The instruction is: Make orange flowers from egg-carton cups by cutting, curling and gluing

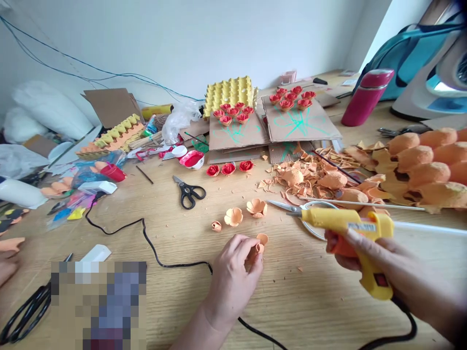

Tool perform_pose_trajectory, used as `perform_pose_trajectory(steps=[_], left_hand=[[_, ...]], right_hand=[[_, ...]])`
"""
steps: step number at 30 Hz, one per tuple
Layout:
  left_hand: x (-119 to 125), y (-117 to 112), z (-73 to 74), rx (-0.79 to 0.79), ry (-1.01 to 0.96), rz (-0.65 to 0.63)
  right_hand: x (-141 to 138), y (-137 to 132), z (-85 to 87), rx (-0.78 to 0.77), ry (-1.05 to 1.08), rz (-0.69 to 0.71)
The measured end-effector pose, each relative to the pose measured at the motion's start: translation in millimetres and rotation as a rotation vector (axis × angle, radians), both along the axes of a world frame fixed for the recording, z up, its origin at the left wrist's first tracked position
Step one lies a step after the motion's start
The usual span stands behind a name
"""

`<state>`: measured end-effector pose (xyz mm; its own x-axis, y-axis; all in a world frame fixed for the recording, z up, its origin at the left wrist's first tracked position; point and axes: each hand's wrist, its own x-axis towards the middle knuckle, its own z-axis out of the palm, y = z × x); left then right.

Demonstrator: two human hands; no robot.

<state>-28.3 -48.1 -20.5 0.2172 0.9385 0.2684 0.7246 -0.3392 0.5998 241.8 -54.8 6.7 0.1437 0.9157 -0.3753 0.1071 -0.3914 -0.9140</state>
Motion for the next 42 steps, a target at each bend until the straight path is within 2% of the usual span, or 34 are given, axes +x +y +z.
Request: perform_pose_trajectory(steps=[2,3,6,10,14,20,23,26,30,31,32,35,38,42], left_hand=[[-1,1,-0.1,0.004,0.016,0.013],[-1,1,-0.2,0.004,0.024,0.018],[-1,1,-1.3,0.018,0.051,0.026],[1,1,-2.7,0.057,0.043,0.071],[2,0,-0.1,0.075,0.054,0.093],[0,-6,5.4,0.107,0.078,0.063],[0,-8,4.4,0.085,0.079,0.046],[1,-9,2.8,0.045,0.074,0.021],[5,-12,4.5,0.005,0.054,0.005],[6,-14,5.5,-0.004,0.049,0.001],[6,-15,6.6,-0.012,0.045,-0.004],[8,-21,9.5,-0.038,0.037,-0.031],[9,-28,10.8,-0.068,0.034,-0.066],[11,-31,11.3,-0.077,0.011,-0.125]], right_hand=[[8,8,10.6,-0.09,0.163,0.075],[12,11,15.8,-0.093,0.167,0.136],[20,18,24.4,-0.101,0.023,0.235],[28,24,15.3,-0.041,-0.119,0.113],[28,31,2.8,0.025,-0.23,0.112],[19,29,-1.7,0.161,-0.207,0.016],[21,28,-6.9,0.206,-0.363,0.028],[24,26,-11.9,0.317,-0.594,0.068],[10,8,-10.0,0.609,-1.115,0.039],[1,1,-8.8,0.689,-1.125,0.028],[-9,-7,-8.0,0.73,-1.039,0.086],[-45,-29,-10.7,0.718,-0.631,0.436],[-70,-38,-19.0,0.649,-0.434,0.518],[-78,-36,-25.6,0.623,-0.378,0.491]])
